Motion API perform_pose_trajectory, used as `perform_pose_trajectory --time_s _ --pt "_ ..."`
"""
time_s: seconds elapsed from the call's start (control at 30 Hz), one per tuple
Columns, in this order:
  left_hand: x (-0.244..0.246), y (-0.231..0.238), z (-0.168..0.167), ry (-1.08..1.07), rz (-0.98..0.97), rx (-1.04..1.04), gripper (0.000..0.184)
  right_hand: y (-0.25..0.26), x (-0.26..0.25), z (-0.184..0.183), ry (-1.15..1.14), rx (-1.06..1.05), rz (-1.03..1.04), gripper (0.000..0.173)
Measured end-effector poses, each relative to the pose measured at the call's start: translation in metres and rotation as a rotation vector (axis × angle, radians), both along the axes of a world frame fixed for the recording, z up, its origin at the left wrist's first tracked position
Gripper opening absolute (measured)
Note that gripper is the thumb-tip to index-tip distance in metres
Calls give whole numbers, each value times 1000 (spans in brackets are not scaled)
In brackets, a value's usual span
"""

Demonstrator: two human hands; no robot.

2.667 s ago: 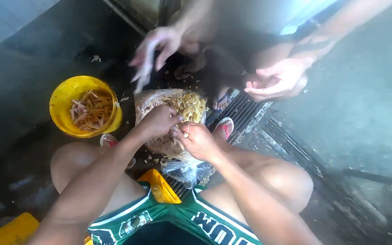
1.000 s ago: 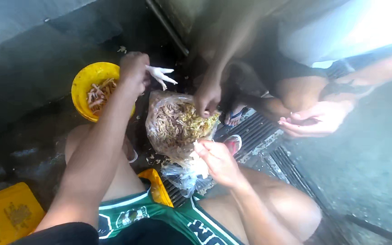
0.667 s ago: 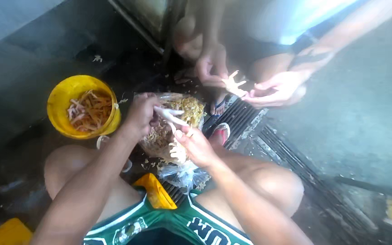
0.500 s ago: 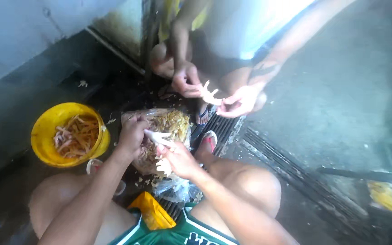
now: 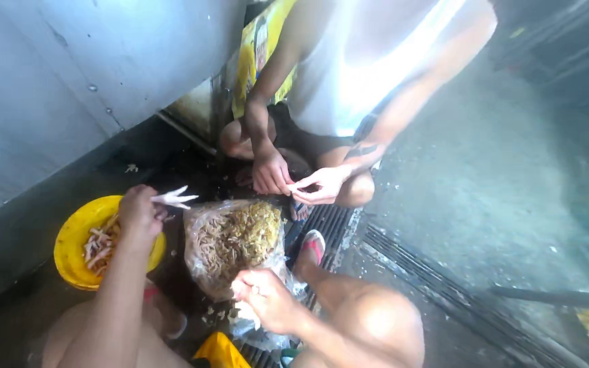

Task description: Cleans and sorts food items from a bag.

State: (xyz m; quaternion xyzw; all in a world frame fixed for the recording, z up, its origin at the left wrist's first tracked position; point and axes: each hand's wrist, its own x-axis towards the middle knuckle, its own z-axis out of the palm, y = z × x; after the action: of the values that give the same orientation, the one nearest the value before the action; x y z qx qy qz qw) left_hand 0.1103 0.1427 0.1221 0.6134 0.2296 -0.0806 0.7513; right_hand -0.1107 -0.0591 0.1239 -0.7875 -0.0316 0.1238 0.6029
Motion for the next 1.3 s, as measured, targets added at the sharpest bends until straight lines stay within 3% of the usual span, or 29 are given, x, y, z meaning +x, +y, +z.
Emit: perform_pose_trajectory --time_s 0.27,0.7,0.77,0.8,0.87,0.93,1.03,1.1,1.2,1.3 --pt "-23 -8 4 68 -141 -184 13 -18 14 -6 154 109 -163 28" --pt "-28 5 9 49 -378 -331 23 -15 1 -13 96 -157 -144 29" --pt "-23 22 10 -23 -376 -182 22 -17 0 -9 69 -169 -148 28" --pt "-20 34 12 -78 -367 16 19 -17 -1 -7 61 -172 -142 29" --pt "-15 66 21 -138 -380 651 27 -19 -1 0 64 -198 -138 27" --pt "-13 92 23 9 -447 1016 42 -24 -3 7 82 -218 -157 24" --pt "-18 96 10 210 -486 1165 55 -40 -1 10 -6 -237 -190 26" --pt "-27 68 7 160 -535 1208 55 -51 2 15 -95 -252 -240 27" --pt "-43 6 -20 -9 -856 1189 47 -68 6 24 -181 -296 -318 24" --pt "-64 -54 -81 -31 -1259 1093 39 -83 11 29 -216 -360 -315 21"
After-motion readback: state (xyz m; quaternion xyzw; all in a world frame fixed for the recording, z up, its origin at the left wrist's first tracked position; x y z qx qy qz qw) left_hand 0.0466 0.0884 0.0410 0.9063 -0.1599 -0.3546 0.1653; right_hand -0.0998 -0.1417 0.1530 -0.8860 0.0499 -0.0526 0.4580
